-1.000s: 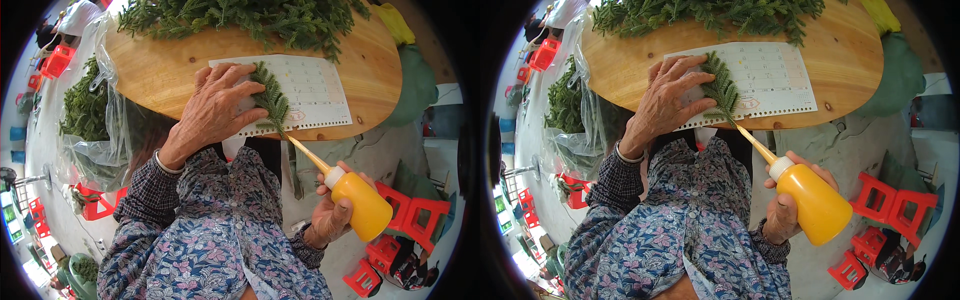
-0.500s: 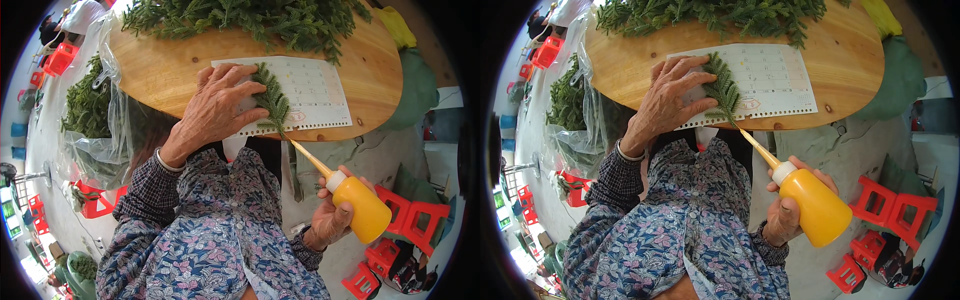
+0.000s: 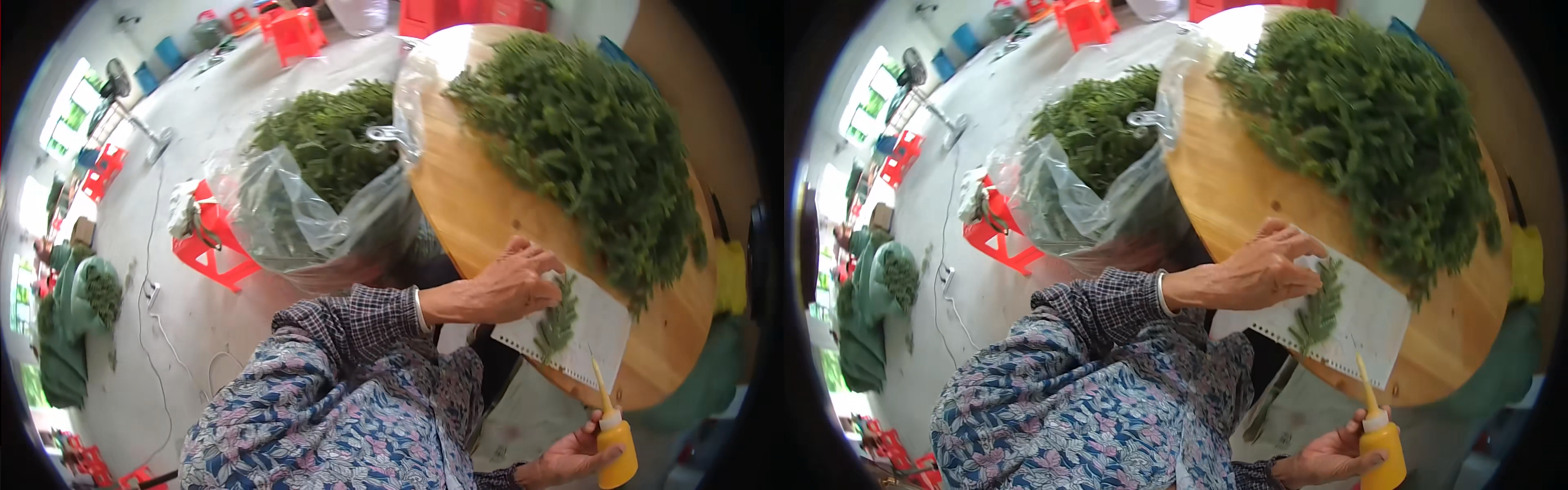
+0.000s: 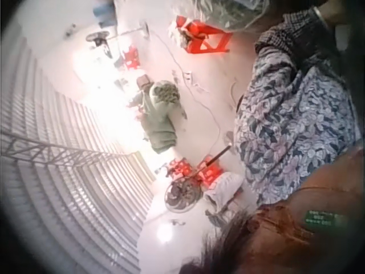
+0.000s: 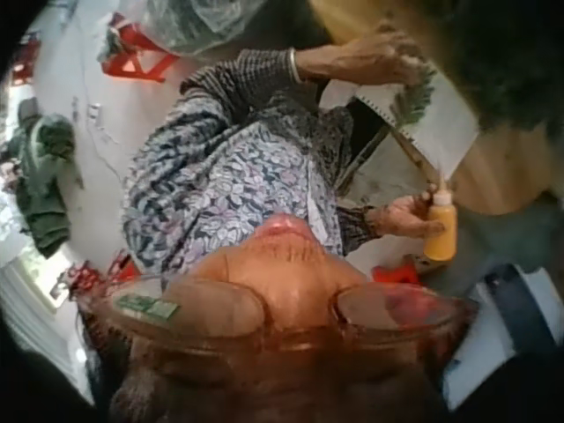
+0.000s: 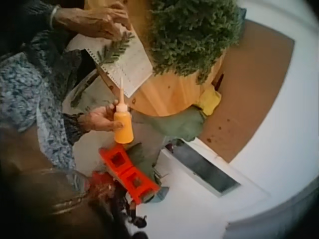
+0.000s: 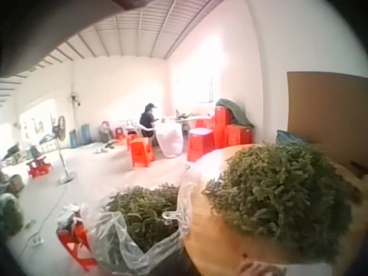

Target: Apply glue from a squeeze bottle to small evergreen sprigs and stick them onto a paper template.

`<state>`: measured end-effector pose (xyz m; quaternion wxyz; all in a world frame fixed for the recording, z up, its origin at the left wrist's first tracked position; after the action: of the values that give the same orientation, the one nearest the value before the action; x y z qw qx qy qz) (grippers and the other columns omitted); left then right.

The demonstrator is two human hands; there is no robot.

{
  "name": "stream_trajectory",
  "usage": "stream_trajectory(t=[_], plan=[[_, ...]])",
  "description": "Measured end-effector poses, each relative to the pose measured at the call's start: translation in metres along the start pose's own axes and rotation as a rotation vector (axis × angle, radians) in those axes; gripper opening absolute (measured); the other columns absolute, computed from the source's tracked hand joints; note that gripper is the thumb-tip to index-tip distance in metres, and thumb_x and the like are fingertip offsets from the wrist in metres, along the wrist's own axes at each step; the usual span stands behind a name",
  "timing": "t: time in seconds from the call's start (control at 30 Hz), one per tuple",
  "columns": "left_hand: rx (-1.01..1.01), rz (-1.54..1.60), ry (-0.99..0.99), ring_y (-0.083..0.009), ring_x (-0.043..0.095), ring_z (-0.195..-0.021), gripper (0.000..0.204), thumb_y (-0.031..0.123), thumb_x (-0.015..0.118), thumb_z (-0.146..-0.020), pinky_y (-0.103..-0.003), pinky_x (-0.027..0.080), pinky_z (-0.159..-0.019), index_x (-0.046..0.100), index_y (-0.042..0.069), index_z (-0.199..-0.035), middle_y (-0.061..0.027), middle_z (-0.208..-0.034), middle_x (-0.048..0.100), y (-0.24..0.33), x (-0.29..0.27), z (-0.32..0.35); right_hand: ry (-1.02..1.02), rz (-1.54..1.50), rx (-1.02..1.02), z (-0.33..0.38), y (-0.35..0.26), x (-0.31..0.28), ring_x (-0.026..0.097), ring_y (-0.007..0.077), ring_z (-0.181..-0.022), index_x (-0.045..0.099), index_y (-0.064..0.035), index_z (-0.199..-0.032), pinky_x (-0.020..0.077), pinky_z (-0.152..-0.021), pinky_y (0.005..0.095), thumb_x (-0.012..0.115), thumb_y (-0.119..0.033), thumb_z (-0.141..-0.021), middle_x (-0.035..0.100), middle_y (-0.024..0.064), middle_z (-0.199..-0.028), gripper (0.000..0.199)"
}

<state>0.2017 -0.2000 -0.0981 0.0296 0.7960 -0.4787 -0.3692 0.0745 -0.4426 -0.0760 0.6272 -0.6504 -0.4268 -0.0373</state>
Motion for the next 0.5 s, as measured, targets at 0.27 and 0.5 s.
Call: stream_trajectory(t=[0.27, 0.5], plan=[[-0.105, 0.047, 0.163, -0.0200, 0.052, -0.106, 0.025, 0.027, 0.074, -0.076, -0.040, 0.032, -0.093, 0.069, 0.016, -0.098, -0.0072, -0.123, 0.058, -0.017, -0.085, 0.001, -0.369, -0.043, 0.252, -0.015, 0.046, 0.009, 0.060, 0.0158, -0.080, 0.050, 0.0018, -0.120, 0.0468, -0.061, 0.0171, 0.055, -0.042, -0.095, 0.062, 0.0146, -0.102, 0.050], [0.092, 0.057, -0.306, -0.0298, 0.045, -0.118, 0.054, 0.026, 0.076, -0.071, -0.045, 0.038, -0.095, 0.060, 0.015, -0.121, -0.0160, -0.138, 0.042, 0.033, -0.002, 0.006, -0.330, -0.034, 0.281, -0.028, 0.058, 0.008, 0.060, 0.0130, -0.081, 0.051, 0.0042, -0.119, 0.0466, -0.060, 0.0153, 0.055, -0.040, -0.096, 0.062, 0.0140, -0.104, 0.050]])
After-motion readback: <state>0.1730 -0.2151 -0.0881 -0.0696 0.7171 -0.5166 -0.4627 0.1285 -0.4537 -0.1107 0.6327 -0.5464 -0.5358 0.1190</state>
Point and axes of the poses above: each hand's wrist, its own z-axis away from the middle knuckle, its own x-axis out of the palm, y = z × x, the point moved 6 cm from there along -z, towards the middle knuckle
